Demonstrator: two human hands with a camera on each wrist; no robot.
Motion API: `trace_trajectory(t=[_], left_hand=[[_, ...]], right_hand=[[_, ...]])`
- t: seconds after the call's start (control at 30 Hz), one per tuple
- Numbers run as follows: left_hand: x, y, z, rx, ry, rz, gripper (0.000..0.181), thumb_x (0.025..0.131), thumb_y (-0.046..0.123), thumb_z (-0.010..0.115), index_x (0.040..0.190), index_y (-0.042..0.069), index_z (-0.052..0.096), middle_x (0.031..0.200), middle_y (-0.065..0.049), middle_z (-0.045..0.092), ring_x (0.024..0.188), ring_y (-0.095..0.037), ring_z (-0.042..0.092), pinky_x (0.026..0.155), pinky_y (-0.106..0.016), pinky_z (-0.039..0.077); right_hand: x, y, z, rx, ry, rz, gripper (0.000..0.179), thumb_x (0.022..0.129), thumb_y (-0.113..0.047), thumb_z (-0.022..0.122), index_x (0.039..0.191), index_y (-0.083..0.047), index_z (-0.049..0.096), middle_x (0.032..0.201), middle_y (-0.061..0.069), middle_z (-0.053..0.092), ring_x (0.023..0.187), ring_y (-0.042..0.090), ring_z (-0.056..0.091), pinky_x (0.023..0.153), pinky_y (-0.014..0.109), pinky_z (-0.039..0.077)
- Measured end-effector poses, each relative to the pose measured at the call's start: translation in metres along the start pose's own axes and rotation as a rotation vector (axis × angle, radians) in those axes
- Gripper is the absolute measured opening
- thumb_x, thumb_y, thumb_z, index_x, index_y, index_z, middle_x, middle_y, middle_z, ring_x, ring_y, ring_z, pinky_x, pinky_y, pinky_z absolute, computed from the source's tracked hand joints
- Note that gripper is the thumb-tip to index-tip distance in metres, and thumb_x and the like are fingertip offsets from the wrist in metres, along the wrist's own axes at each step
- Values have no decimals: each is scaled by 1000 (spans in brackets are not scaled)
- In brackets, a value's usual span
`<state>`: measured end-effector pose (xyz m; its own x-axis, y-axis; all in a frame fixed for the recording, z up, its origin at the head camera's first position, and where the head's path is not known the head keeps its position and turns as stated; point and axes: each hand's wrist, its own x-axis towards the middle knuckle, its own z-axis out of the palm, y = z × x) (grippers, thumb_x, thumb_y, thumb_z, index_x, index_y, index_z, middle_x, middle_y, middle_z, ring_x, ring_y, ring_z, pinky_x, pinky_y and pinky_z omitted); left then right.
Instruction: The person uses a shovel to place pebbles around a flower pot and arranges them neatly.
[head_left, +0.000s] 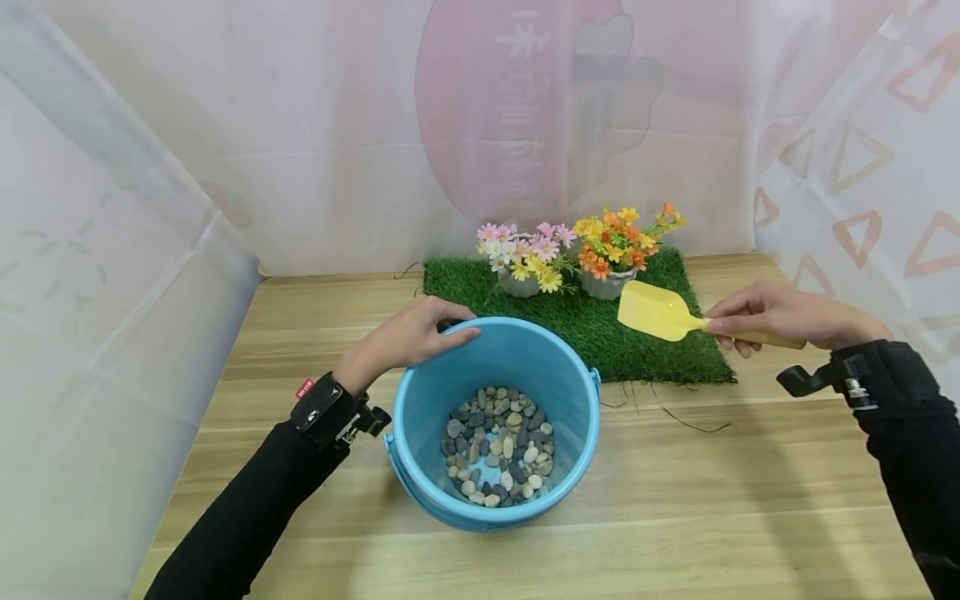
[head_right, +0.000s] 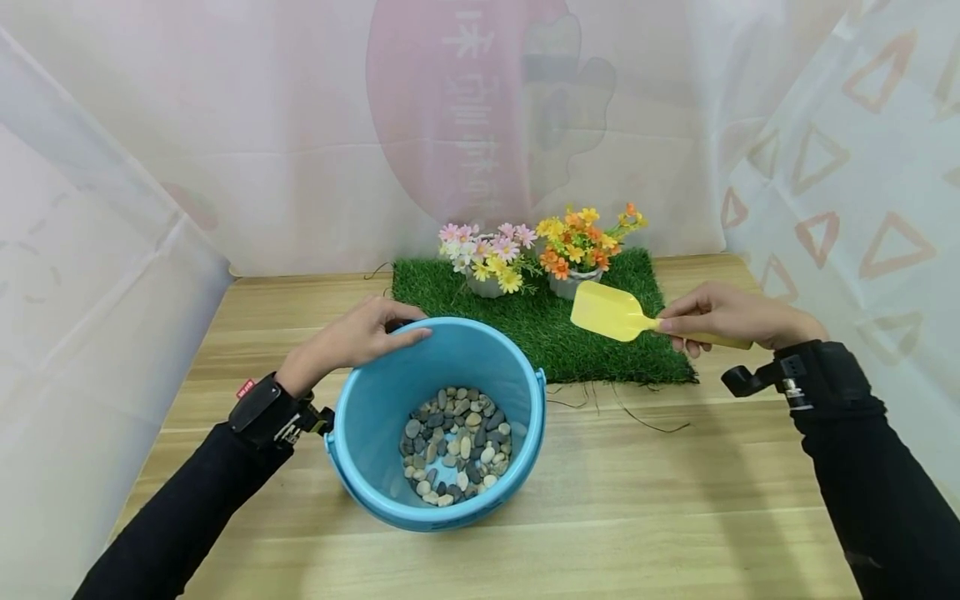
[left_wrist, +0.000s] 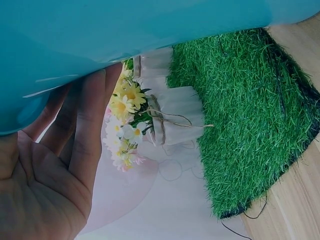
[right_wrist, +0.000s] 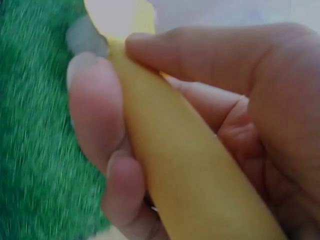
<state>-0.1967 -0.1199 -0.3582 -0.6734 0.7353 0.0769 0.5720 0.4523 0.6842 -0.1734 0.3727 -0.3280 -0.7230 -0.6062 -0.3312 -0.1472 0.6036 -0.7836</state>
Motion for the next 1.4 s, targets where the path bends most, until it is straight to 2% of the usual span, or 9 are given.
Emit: trace_trajectory(t=[0.1, 0.3, 0.5, 0.67, 0.77, 0.97, 1.13, 1.27, 1.4], left_hand=[[0, 0, 0, -3, -2, 6, 25, 95, 37, 51, 108, 21, 66, 85, 12, 64, 65, -4, 59, 59, -30, 48], [0, 0, 0, -14, 0, 16, 25, 95, 37, 51, 108, 21, 66, 85, 12, 64, 65, -4, 59, 60, -30, 48], [0, -1, 1, -7, 4, 26, 24, 95, 36, 51, 107, 22, 66, 83, 12, 64, 62, -3, 58, 58, -30, 47], [1, -2, 2, -7, 0, 32, 26, 95, 36, 51, 107, 20, 66, 83, 7, 65, 60, -5, 57, 58, -30, 47], [1, -2, 3, -1, 0, 36, 26, 95, 37, 50, 108, 21, 66, 83, 7, 65, 58, -6, 55, 57, -29, 45], [1, -3, 3, 31, 6, 33, 22, 95, 38, 51, 104, 26, 66, 73, 7, 60, 47, -10, 40, 53, -28, 39], [0, -4, 3, 32, 3, 27, 23, 95, 38, 51, 104, 24, 67, 73, 5, 62, 47, -9, 43, 52, -28, 40], [1, -4, 3, 23, -1, 29, 23, 95, 37, 51, 105, 22, 67, 75, 4, 62, 47, -10, 44, 52, -29, 41], [2, -4, 3, 13, -6, 23, 23, 95, 38, 51, 105, 24, 66, 75, 8, 62, 45, -11, 40, 51, -29, 41]], right_hand=[[5, -20, 4, -32, 11, -39, 20, 97, -22, 50, 106, -15, 66, 73, 10, 60, 58, 24, 55, 56, 36, 48], [21, -62, 13, -86, 12, -75, 17, 96, -27, 52, 99, -19, 66, 76, 4, 60, 64, 23, 57, 60, 35, 49], [41, -102, 23, -149, -63, -157, 15, 95, -28, 53, 101, -24, 66, 74, 1, 60, 65, 19, 56, 59, 35, 49], [61, -128, 34, -195, -141, -287, 14, 95, -24, 54, 99, -25, 67, 69, -1, 57, 59, 17, 52, 54, 34, 47], [70, -141, 41, -225, -177, -338, 14, 95, -24, 53, 100, -25, 67, 68, -2, 56, 55, 16, 51, 52, 33, 46], [87, -171, 63, -403, -199, -384, 11, 94, -27, 55, 94, -26, 67, 63, -7, 51, 49, 8, 42, 48, 27, 39], [99, -195, 83, -606, -143, -362, 10, 91, -28, 60, 81, -29, 64, 58, -9, 43, 48, 6, 33, 48, 27, 30], [109, -207, 95, -714, -120, -338, 7, 89, -29, 63, 84, -26, 67, 62, -9, 48, 50, 8, 38, 50, 28, 32], [118, -214, 106, -796, -130, -335, 7, 89, -26, 63, 88, -21, 67, 68, -9, 52, 54, 9, 42, 54, 29, 36]])
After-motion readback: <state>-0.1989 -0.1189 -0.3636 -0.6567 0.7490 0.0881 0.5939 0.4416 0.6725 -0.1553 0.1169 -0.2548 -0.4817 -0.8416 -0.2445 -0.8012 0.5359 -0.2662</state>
